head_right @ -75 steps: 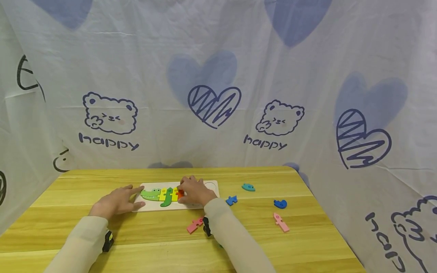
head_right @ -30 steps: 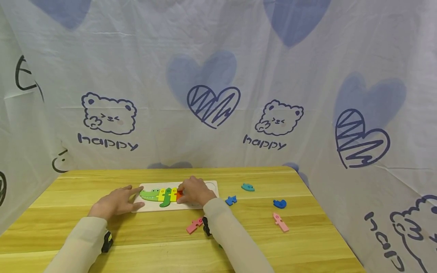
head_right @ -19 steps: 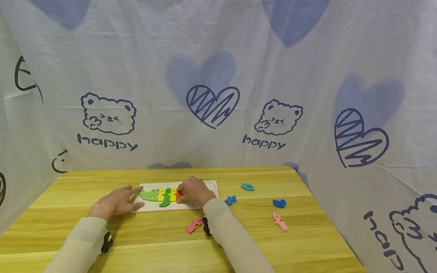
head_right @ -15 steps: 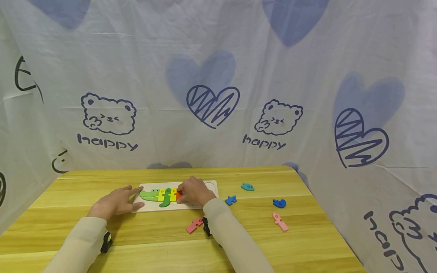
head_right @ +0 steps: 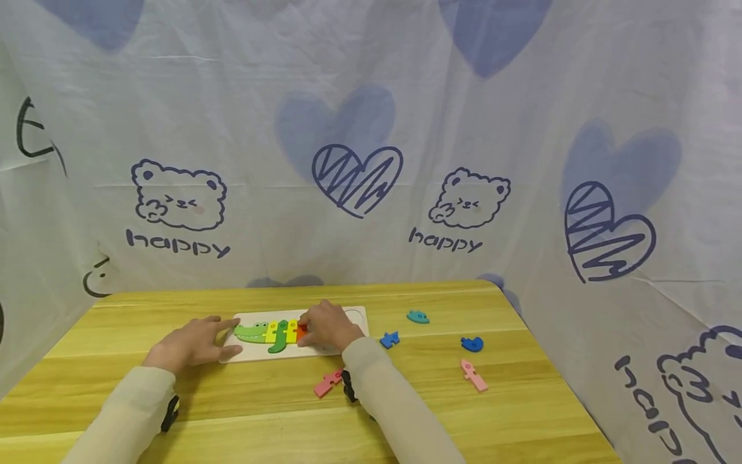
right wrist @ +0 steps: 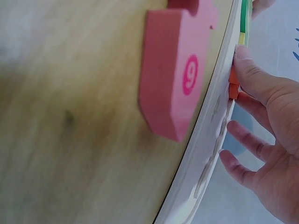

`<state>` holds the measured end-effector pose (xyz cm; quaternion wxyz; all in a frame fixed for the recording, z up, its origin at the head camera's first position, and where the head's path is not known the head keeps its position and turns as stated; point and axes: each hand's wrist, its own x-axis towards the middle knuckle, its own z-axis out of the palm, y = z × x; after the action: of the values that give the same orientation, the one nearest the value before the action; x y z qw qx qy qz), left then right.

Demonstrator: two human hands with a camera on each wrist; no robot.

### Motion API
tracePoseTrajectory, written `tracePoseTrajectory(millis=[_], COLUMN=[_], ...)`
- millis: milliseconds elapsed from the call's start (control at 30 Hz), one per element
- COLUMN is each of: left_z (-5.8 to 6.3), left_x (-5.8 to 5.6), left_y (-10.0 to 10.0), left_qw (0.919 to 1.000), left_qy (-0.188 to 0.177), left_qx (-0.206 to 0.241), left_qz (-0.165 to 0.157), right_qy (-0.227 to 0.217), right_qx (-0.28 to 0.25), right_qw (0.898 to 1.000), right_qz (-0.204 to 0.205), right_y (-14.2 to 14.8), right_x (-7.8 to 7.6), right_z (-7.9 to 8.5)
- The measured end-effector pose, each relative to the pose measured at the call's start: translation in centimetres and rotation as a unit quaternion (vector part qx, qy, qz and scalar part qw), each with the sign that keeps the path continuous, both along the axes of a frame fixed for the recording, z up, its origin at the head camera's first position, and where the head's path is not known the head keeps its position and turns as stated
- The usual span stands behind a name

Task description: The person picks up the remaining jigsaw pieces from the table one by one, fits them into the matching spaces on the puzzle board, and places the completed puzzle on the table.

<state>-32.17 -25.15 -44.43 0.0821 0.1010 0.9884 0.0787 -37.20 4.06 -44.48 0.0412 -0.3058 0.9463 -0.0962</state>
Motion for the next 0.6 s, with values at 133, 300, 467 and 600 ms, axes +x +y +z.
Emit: tracePoseTrajectory(millis=[133,300,467,600], left_z=[-0.10,-0.27,-0.20,-0.25], left_x=[0.07,0.34,0.63,0.66], left_y=[-0.01,0.12,0.24,0.30], left_qw=[1.0000,0.9997,0.9997,0.9997], left_qy=[0.000,0.010,0.006,-0.001], left_qx=[-0.004,-0.016,-0.019,-0.015], left_qz=[0.009,0.015,0.018,0.018], right_qy=[-0.002,-0.004,-0.009,-0.011], right_qx=[0.000,-0.002,-0.004,-0.006], right_qw=[1.000,1.000,1.000,1.000], right_qz=[-0.004,-0.007,-0.011,-0.016], right_y=[0.05,-0.03,-0.10,-0.15], right_x=[0.03,0.16,0.34,0.44], right_z=[-0.03,0.08,0.21,0.32])
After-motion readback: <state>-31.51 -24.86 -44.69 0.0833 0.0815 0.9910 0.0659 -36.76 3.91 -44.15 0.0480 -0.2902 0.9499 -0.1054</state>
